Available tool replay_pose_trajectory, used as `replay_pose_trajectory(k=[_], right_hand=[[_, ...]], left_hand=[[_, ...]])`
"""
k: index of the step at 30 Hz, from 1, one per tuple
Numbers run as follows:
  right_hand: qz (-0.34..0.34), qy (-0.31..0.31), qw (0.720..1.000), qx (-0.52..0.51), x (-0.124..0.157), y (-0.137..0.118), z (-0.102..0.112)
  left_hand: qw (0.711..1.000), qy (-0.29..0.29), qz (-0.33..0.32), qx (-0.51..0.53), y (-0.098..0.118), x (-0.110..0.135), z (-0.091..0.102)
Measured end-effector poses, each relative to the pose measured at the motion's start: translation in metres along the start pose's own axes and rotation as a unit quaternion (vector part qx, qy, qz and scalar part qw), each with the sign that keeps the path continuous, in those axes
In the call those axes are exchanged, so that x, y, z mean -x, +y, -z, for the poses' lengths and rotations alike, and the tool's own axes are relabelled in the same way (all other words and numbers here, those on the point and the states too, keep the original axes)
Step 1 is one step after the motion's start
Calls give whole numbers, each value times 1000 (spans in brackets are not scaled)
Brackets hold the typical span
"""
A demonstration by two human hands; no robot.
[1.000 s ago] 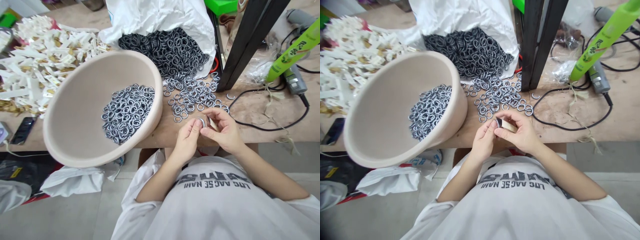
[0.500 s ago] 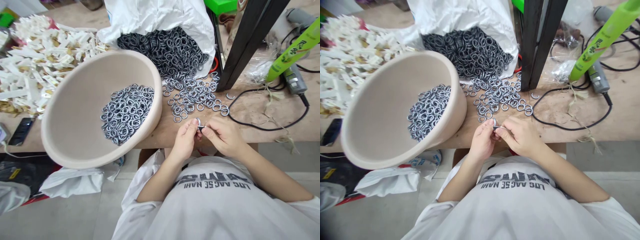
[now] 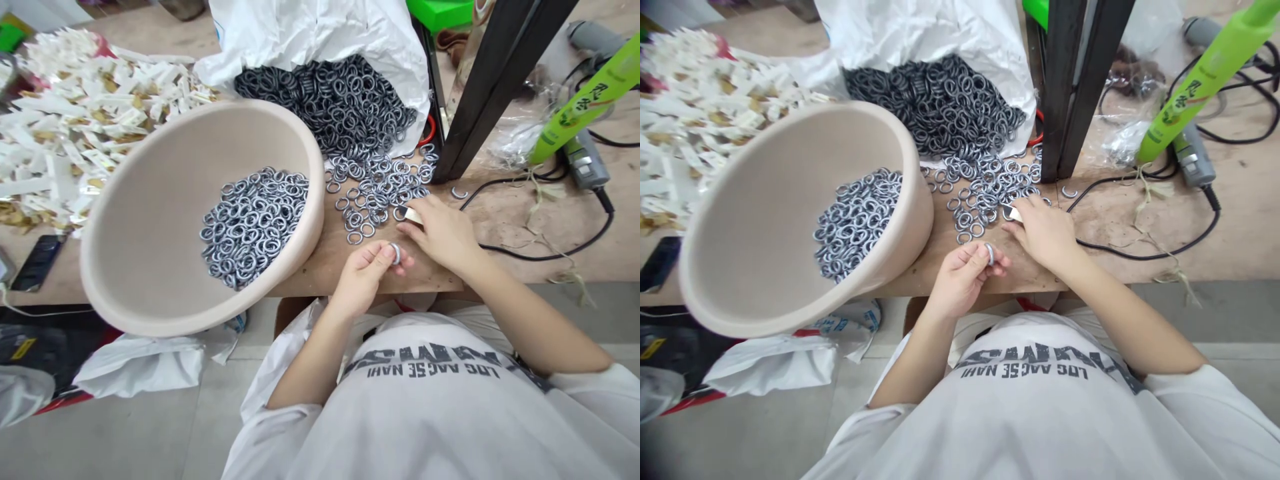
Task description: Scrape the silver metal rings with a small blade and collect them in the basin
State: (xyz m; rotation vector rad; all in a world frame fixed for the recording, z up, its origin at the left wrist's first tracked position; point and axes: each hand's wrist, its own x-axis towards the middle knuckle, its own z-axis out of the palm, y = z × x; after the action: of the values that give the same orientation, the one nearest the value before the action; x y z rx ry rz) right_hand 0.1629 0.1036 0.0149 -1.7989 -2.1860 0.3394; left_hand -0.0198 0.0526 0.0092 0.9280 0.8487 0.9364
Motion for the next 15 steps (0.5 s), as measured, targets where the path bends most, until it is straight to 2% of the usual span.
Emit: replay_pose_trajectory(k=[2,4,5,7,8,10,11,13,15], right_hand=[[1,-18,998,64,-7,-5,-1],[3,-23,998,58,-9,-6,-1],[6,-14,1000,25,-7,-6,-1],[11,18,994,-107,3,-7,-2],[13,31,980,-195,9,-8,-2],[17,47,931,-362,25,-14,-4],[21,46,911,-410,33,-18,-6],[26,67,895,-439,46,-25,-10],[15,84,893,-443,53,-29,-14]], left_hand=[[1000,25,0,7,1,-5,8],[998,51,6,25,2,-8,14],[997,67,11,37,3,-9,16],[993,90,23,69,3,-9,14],[991,97,28,86,2,-10,11],[987,100,36,117,-3,-10,2],[986,103,36,127,-7,-10,-3],[984,115,32,130,-14,-10,-14],[985,121,29,122,-18,-9,-21]])
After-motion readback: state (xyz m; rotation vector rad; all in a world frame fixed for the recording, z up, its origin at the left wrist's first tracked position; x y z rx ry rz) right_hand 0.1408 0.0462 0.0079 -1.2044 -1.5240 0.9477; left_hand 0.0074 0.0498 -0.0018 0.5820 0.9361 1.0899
